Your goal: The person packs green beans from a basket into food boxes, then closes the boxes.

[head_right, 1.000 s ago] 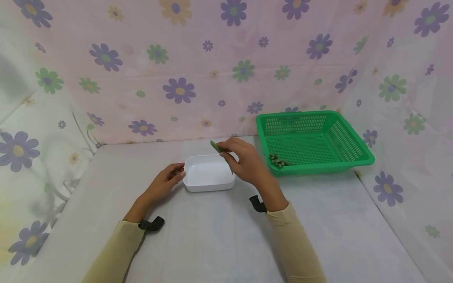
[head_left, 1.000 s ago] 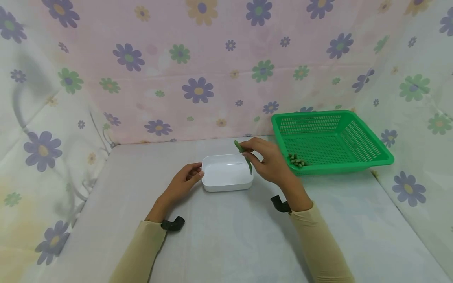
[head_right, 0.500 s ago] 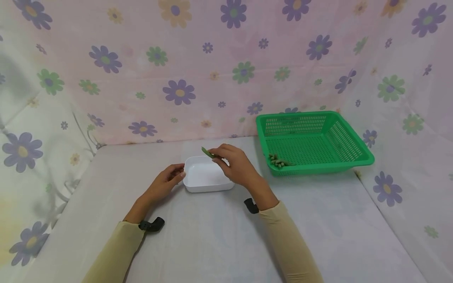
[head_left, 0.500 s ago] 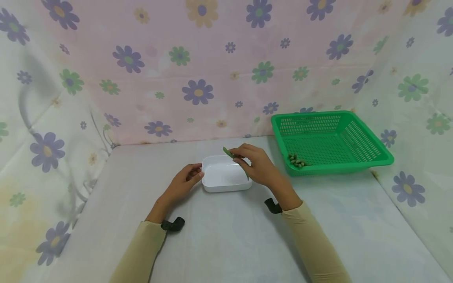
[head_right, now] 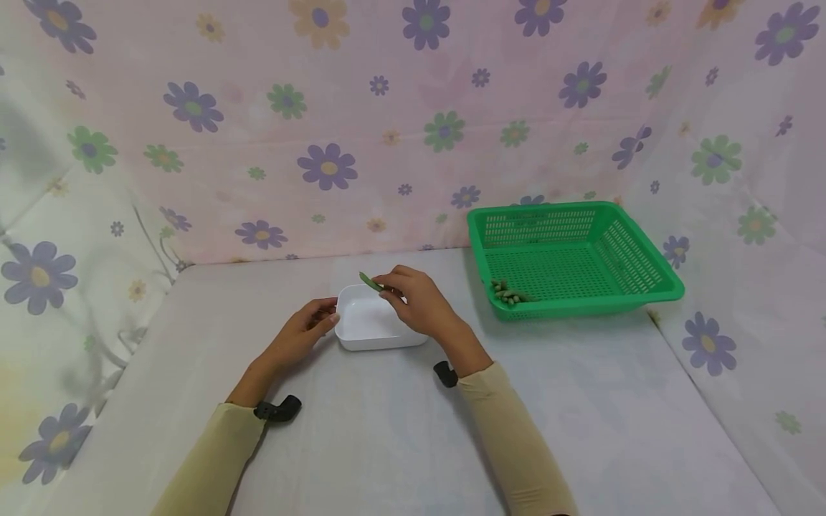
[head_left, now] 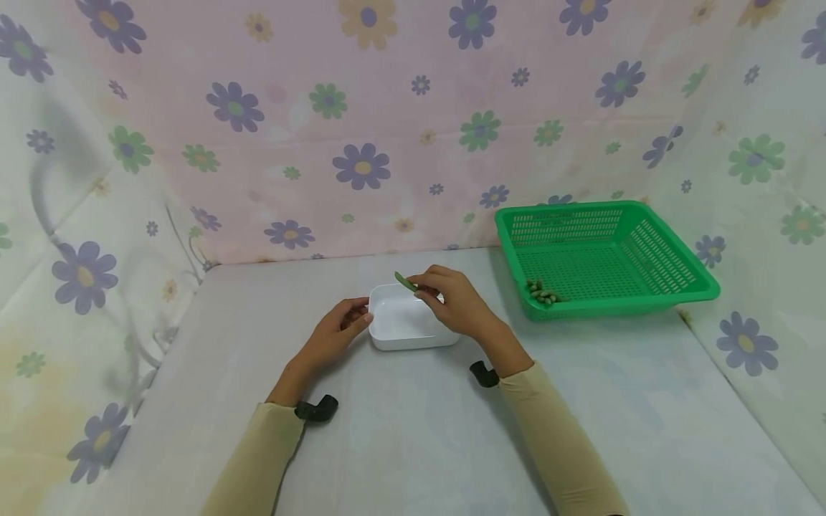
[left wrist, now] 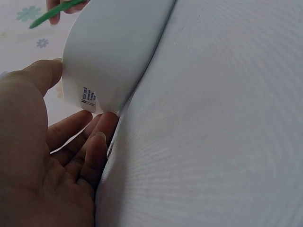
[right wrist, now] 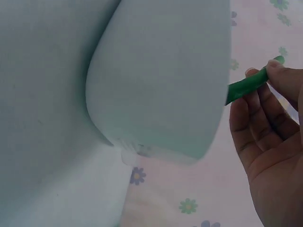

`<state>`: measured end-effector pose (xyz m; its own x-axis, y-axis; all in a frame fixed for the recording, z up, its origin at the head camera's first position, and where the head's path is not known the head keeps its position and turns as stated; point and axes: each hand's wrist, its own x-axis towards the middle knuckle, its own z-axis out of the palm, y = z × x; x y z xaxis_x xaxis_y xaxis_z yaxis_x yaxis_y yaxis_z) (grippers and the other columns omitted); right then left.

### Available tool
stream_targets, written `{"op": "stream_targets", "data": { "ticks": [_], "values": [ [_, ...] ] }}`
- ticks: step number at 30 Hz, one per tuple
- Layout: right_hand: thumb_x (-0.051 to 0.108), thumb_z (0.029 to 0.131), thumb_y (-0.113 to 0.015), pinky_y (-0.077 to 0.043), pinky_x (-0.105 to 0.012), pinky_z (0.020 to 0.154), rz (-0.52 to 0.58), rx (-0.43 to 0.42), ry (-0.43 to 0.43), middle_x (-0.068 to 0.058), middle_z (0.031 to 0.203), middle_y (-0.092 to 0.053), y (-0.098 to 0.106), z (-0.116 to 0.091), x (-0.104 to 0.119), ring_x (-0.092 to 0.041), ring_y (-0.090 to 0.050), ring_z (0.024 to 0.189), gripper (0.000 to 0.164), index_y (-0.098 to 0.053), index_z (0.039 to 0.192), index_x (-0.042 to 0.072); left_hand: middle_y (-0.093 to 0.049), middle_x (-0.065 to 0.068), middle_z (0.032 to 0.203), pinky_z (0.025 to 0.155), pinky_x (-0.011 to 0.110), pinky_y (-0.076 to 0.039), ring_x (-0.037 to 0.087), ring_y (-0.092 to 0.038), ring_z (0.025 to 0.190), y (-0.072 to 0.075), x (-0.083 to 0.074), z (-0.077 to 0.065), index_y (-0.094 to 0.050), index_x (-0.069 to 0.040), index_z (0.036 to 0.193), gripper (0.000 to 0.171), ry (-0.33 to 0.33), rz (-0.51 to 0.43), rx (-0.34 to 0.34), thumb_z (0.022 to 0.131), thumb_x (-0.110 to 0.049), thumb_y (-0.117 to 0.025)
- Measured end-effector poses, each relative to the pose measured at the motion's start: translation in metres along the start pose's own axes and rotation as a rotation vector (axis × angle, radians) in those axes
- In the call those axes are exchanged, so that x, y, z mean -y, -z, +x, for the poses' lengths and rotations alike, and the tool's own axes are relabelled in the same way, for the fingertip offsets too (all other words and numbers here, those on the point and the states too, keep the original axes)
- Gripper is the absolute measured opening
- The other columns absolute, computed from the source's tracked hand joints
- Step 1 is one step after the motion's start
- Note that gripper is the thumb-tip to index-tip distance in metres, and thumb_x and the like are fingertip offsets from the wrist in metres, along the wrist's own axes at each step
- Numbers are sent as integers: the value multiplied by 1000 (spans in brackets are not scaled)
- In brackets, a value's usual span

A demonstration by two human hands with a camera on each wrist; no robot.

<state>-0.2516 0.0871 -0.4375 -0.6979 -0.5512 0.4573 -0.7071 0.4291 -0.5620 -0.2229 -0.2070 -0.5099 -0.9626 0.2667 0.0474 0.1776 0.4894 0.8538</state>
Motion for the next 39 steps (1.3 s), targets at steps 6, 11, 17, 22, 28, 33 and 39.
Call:
{"op": "stream_targets", "data": {
  "ticks": [6, 11, 17, 22, 28, 33, 39],
  "values": [
    [3, 102, -70, -54, -29, 73, -45, 54, -52, -7, 102, -70, -8, 2, -5, -15, -62, 84, 26, -75, 128, 3, -65, 7, 127, 96, 41, -48, 22, -59, 110, -1, 2, 1, -53, -13, 154, 55, 0, 6, 1, 109, -45, -61],
    [3, 102, -70, -55, -30, 74, -63, 74, -86, -8, 103, -71, -13, 4, -5, -17, -65, 86, 25, -75, 126, 1, -65, 6, 128, 96, 39, -49, 21, -59, 110, -1, 2, 0, -53, -12, 154, 56, -1, 12, 1, 109, -45, -60],
    [1, 101, -70, -56, -29, 76, -56, 130, -143, -9, 104, -71, -19, 9, -3, -19, -67, 90, 24, -75, 124, -1, -65, 6, 128, 98, 42, -49, 22, -59, 112, -1, 2, 0, -53, -13, 154, 56, 0, 9, 2, 109, -45, -61],
    [0, 98, -72, -57, -31, 80, -74, 155, -185, -9, 105, -71, -23, 10, -4, -20, -68, 93, 24, -75, 122, 0, -64, 5, 129, 98, 41, -49, 21, -59, 113, -1, 2, 0, -53, -14, 154, 56, 10, 20, 4, 109, -47, -60],
    [-2, 97, -71, -57, -35, 84, -103, 167, -204, -10, 106, -72, -25, 10, -3, -21, -67, 94, 23, -76, 120, -1, -65, 6, 128, 97, 40, -49, 22, -59, 111, -1, 2, 0, -53, -14, 153, 56, 2, 19, -1, 109, -46, -61],
    [-4, 96, -71, -58, -36, 85, -115, 176, -205, -11, 104, -73, -26, 10, -2, -23, -68, 94, 23, -76, 118, -2, -65, 6, 128, 96, 41, -49, 22, -59, 110, -1, -1, -1, -52, -15, 154, 56, 5, 24, -6, 109, -46, -60],
    [-3, 95, -73, -58, -36, 86, -137, 199, -256, -9, 103, -74, -30, 11, -3, -21, -68, 94, 21, -78, 116, 0, -65, 7, 128, 97, 42, -48, 21, -59, 111, -1, -3, -3, -52, -13, 155, 56, 4, 26, -5, 109, -45, -60]
  ]
}}
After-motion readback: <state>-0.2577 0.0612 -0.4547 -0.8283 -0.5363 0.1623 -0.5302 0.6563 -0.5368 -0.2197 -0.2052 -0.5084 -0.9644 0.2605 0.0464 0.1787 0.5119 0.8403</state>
